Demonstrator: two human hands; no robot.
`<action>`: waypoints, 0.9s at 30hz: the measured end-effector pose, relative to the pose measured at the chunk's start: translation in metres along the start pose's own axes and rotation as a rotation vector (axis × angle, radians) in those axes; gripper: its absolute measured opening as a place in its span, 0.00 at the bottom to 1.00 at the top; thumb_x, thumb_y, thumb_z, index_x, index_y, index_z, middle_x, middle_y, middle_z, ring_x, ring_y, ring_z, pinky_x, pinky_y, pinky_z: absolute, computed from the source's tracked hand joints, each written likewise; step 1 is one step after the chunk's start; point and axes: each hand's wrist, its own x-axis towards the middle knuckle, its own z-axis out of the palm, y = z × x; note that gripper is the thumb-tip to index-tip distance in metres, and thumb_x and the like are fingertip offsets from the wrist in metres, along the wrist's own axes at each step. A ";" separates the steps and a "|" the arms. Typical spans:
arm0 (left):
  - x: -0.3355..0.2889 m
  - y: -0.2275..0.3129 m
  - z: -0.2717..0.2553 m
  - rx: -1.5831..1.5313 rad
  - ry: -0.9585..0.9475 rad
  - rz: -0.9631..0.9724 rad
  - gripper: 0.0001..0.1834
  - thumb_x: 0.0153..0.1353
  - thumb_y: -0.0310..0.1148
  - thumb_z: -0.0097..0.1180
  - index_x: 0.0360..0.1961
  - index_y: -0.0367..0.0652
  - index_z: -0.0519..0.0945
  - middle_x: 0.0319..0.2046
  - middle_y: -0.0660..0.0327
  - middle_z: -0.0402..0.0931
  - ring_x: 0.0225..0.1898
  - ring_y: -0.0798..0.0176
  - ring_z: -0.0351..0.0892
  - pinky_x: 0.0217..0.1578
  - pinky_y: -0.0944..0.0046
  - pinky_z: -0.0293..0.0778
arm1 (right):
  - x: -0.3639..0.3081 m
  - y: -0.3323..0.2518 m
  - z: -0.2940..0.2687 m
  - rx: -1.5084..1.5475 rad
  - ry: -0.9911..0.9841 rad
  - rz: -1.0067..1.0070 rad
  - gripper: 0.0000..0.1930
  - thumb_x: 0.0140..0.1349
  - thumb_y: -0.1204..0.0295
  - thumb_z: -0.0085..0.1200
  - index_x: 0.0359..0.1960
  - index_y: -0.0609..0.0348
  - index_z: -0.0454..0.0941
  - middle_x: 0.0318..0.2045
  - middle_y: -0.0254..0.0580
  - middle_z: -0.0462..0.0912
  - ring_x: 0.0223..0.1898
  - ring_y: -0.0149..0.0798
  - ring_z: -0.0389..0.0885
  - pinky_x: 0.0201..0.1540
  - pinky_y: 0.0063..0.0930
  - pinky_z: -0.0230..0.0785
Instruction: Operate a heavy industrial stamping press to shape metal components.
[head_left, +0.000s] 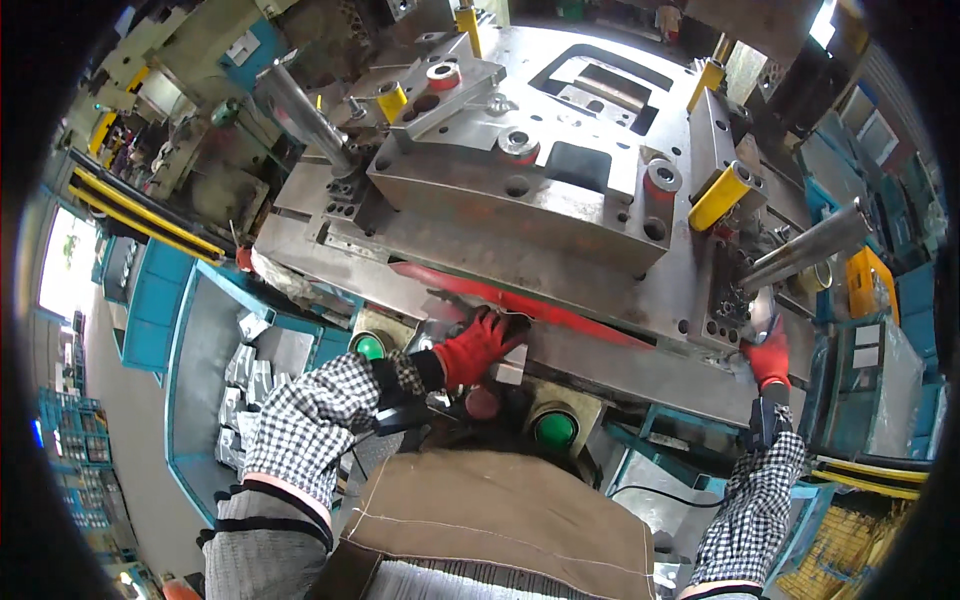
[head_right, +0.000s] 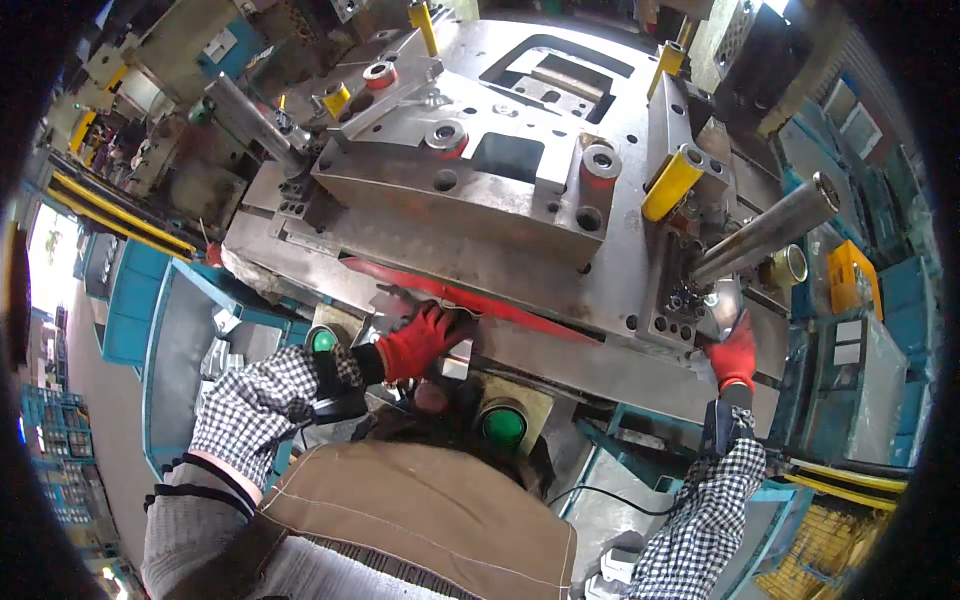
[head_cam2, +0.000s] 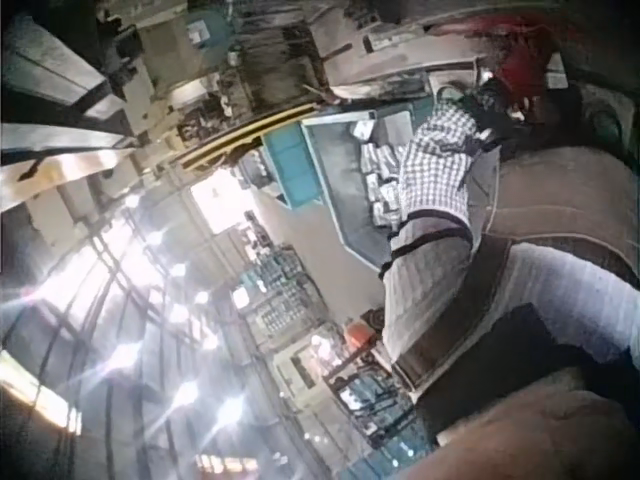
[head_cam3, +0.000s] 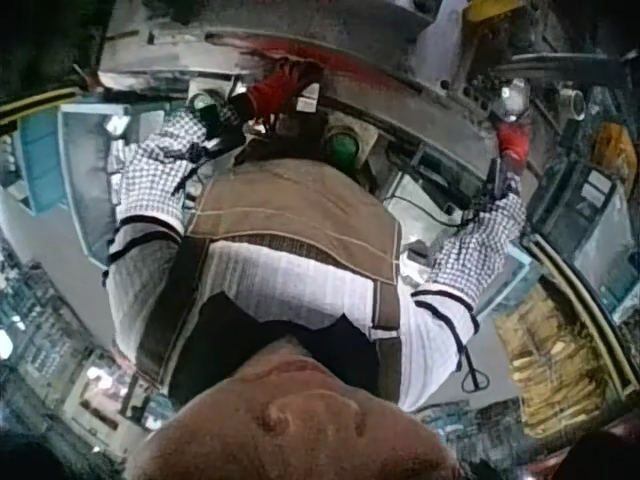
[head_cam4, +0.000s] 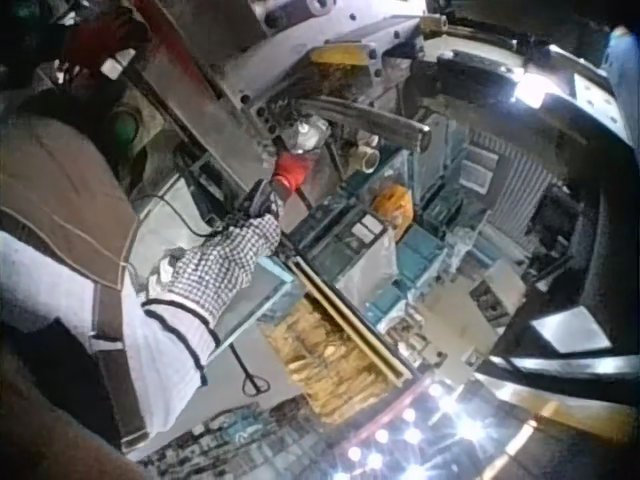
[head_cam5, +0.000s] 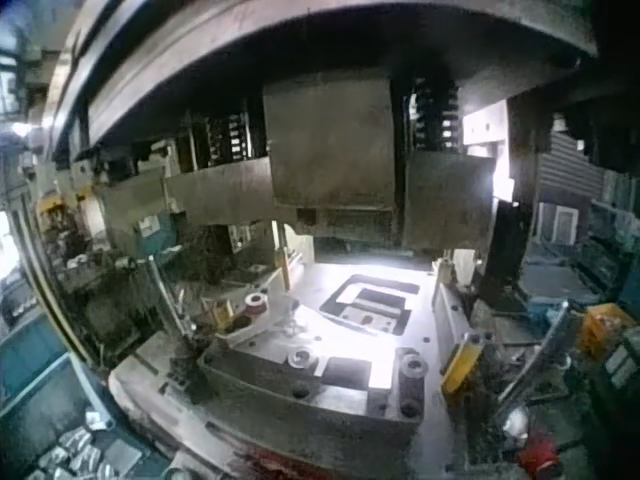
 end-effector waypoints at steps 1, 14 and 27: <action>0.004 -0.002 0.007 0.006 0.035 0.001 0.64 0.34 0.49 0.78 0.78 0.45 0.66 0.69 0.40 0.68 0.71 0.31 0.65 0.71 0.26 0.59 | -0.011 -0.001 -0.005 0.044 0.008 0.018 0.59 0.46 0.59 0.82 0.78 0.64 0.60 0.64 0.63 0.79 0.65 0.61 0.78 0.67 0.47 0.72; -0.019 -0.034 0.020 -0.186 0.087 0.130 0.72 0.29 0.53 0.82 0.82 0.55 0.62 0.78 0.44 0.57 0.76 0.30 0.58 0.73 0.24 0.56 | -0.201 -0.154 -0.140 0.581 -0.367 -0.064 0.62 0.44 0.60 0.81 0.82 0.61 0.56 0.74 0.49 0.70 0.74 0.45 0.70 0.77 0.41 0.61; -0.026 -0.048 -0.013 -0.112 0.032 0.191 0.72 0.39 0.60 0.80 0.83 0.45 0.57 0.77 0.37 0.57 0.76 0.25 0.56 0.74 0.23 0.53 | 0.056 -0.444 -0.076 0.211 -0.208 -0.927 0.64 0.38 0.69 0.85 0.80 0.66 0.58 0.73 0.58 0.73 0.74 0.48 0.72 0.79 0.38 0.60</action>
